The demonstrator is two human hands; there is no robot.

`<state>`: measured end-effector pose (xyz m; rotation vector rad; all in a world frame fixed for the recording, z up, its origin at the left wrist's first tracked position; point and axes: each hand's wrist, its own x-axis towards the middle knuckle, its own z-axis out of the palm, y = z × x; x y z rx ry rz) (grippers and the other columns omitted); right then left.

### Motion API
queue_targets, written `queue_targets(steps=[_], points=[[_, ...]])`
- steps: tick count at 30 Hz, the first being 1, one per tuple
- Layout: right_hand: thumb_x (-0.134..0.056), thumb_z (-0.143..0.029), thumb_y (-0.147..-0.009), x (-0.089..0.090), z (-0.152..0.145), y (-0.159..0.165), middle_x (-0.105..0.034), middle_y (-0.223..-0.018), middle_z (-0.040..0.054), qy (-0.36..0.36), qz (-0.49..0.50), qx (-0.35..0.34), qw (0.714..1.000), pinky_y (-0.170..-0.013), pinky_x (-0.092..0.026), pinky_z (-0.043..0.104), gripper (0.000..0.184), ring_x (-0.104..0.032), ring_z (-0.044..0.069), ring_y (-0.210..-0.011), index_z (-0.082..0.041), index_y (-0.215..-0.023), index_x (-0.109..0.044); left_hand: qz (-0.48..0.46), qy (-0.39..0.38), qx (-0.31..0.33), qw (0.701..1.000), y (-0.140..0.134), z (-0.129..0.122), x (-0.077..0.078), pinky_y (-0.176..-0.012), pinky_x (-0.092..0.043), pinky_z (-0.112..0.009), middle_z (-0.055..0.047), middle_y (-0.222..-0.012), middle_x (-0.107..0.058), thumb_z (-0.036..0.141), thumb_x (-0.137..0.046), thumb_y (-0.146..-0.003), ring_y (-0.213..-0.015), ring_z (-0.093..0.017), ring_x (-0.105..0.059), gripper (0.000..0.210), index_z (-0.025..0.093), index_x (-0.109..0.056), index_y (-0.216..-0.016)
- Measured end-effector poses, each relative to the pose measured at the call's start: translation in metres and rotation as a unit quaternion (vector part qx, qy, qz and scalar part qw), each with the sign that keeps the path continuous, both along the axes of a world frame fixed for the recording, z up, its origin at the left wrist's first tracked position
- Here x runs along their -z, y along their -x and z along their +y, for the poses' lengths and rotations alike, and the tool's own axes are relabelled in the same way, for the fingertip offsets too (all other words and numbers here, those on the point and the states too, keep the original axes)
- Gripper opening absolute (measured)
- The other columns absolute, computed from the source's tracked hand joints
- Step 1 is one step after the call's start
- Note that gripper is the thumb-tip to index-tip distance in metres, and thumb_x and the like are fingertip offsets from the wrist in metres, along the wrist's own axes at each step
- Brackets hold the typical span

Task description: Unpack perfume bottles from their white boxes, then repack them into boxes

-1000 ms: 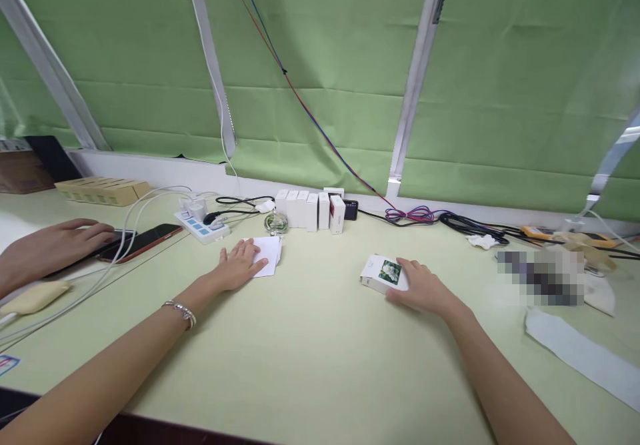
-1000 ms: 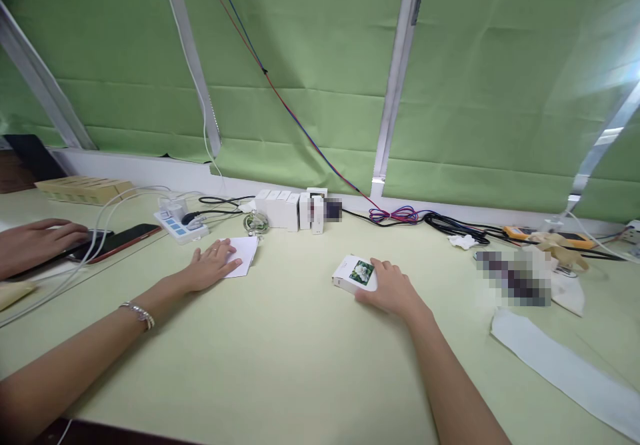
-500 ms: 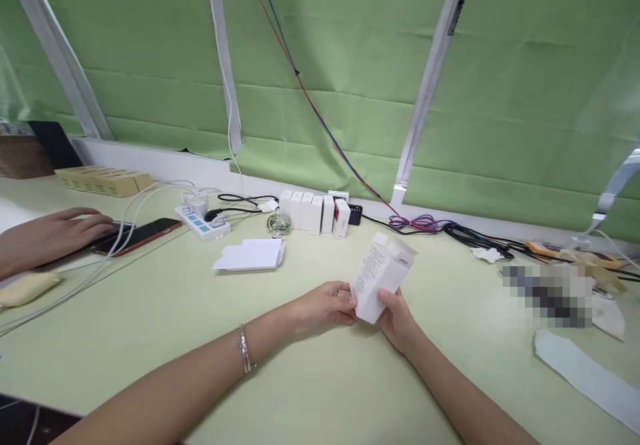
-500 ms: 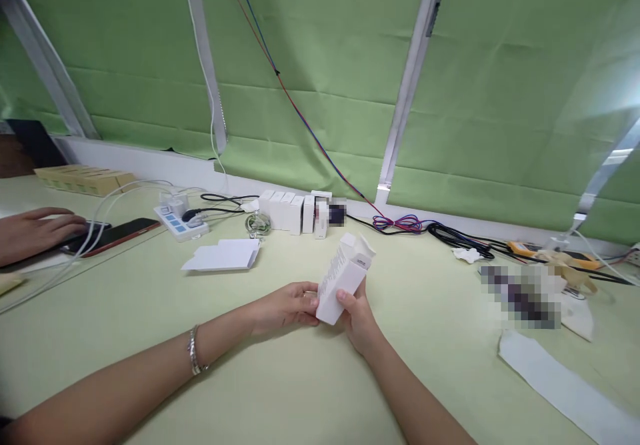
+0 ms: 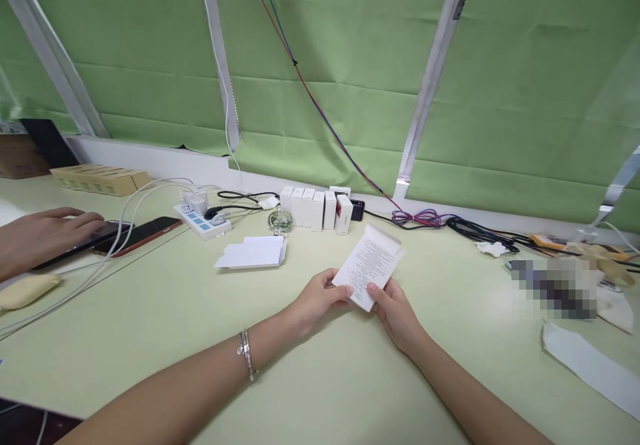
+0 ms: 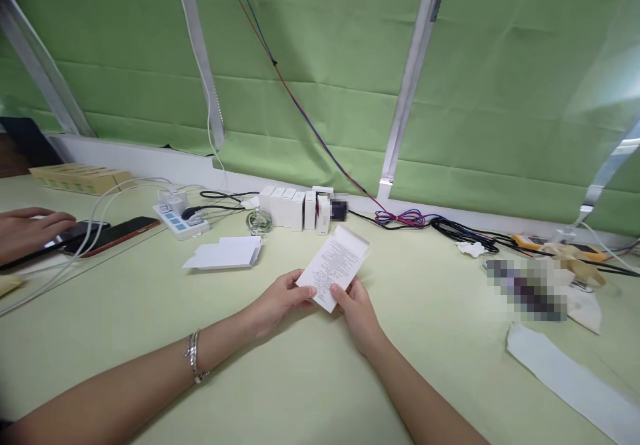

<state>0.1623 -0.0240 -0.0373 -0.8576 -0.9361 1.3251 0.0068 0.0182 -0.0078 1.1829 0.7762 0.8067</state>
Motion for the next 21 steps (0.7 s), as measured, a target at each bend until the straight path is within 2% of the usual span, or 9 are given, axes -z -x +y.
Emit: queue_targets(steps=[4, 7, 11, 13, 16, 19, 21], points=[[-0.069, -0.037, -0.071, 0.0, 0.003, -0.002, -0.063, -0.112, 0.0067, -0.026, -0.052, 0.061, 0.996, -0.091, -0.044, 0.041, 0.043, -0.057, 0.024, -0.104, -0.022, -0.107, -0.05, 0.075, -0.031, -0.028, 0.996, 0.002, 0.001, 0.001, -0.063, -0.048, -0.03, -0.011, -0.088, -0.066, 0.03, -0.073, -0.065, -0.076, -0.021, -0.063, 0.036, 0.012, -0.061, -0.093], [-0.071, -0.038, -0.069, -0.003, 0.003, -0.006, -0.065, -0.105, 0.0058, -0.054, -0.095, 0.092, 0.99, -0.088, -0.047, 0.04, 0.041, -0.059, 0.023, -0.1, -0.022, -0.1, -0.051, 0.055, -0.011, 0.007, 0.998, 0.001, -0.002, 0.002, -0.063, -0.049, -0.031, -0.012, -0.088, -0.067, 0.033, -0.073, -0.064, -0.076, -0.023, -0.064, 0.038, 0.011, -0.061, -0.093], [-0.07, -0.04, -0.07, -0.008, 0.002, -0.01, -0.064, -0.109, 0.0064, -0.036, -0.049, 0.051, 0.997, -0.086, -0.048, 0.043, 0.041, -0.06, 0.025, -0.1, -0.023, -0.101, -0.049, -0.053, 0.026, 0.044, 0.997, 0.0, -0.006, 0.001, -0.081, -0.047, -0.036, -0.013, -0.096, -0.068, 0.046, -0.061, -0.075, -0.089, -0.025, -0.062, 0.042, 0.011, -0.063, -0.097], [-0.07, -0.04, -0.07, -0.009, 0.001, -0.012, -0.064, -0.11, 0.0062, -0.023, -0.031, 0.042, 0.998, -0.085, -0.049, 0.042, 0.042, -0.061, 0.025, -0.098, -0.023, -0.103, -0.049, -0.051, 0.009, 0.05, 0.997, 0.002, -0.005, 0.001, -0.081, -0.047, -0.037, -0.013, -0.095, -0.068, 0.048, -0.059, -0.076, -0.09, -0.025, -0.062, 0.043, 0.01, -0.064, -0.096], [-0.072, -0.038, -0.068, -0.008, -0.001, -0.013, -0.066, -0.104, 0.0064, -0.011, -0.051, 0.034, 0.998, -0.081, -0.05, 0.041, 0.044, -0.063, 0.025, -0.093, -0.022, -0.103, -0.051, -0.021, -0.041, 0.068, 0.997, 0.004, -0.002, 0.003, -0.081, -0.046, -0.037, -0.013, -0.095, -0.068, 0.041, -0.067, -0.071, -0.09, -0.026, -0.062, 0.038, 0.011, -0.064, -0.095], [-0.07, -0.039, -0.071, -0.006, -0.002, -0.011, -0.067, -0.1, 0.0062, -0.012, -0.078, -0.016, 0.997, -0.077, -0.05, 0.038, 0.044, -0.064, 0.023, -0.085, -0.021, -0.107, -0.052, -0.02, -0.053, 0.024, 0.998, 0.005, 0.001, 0.007, -0.078, -0.047, -0.038, -0.013, -0.097, -0.068, 0.036, -0.072, -0.066, -0.089, -0.026, -0.062, 0.038, 0.012, -0.062, -0.093], [-0.065, -0.043, -0.074, -0.004, -0.002, -0.01, -0.068, -0.092, 0.0045, -0.006, -0.099, -0.036, 0.994, -0.064, -0.051, 0.032, 0.042, -0.063, 0.018, -0.07, -0.022, -0.108, -0.053, -0.019, -0.056, -0.018, 0.998, 0.007, 0.003, 0.006, -0.076, -0.047, -0.038, -0.013, -0.097, -0.067, 0.034, -0.074, -0.064, -0.087, -0.026, -0.062, 0.038, 0.012, -0.06, -0.092]])
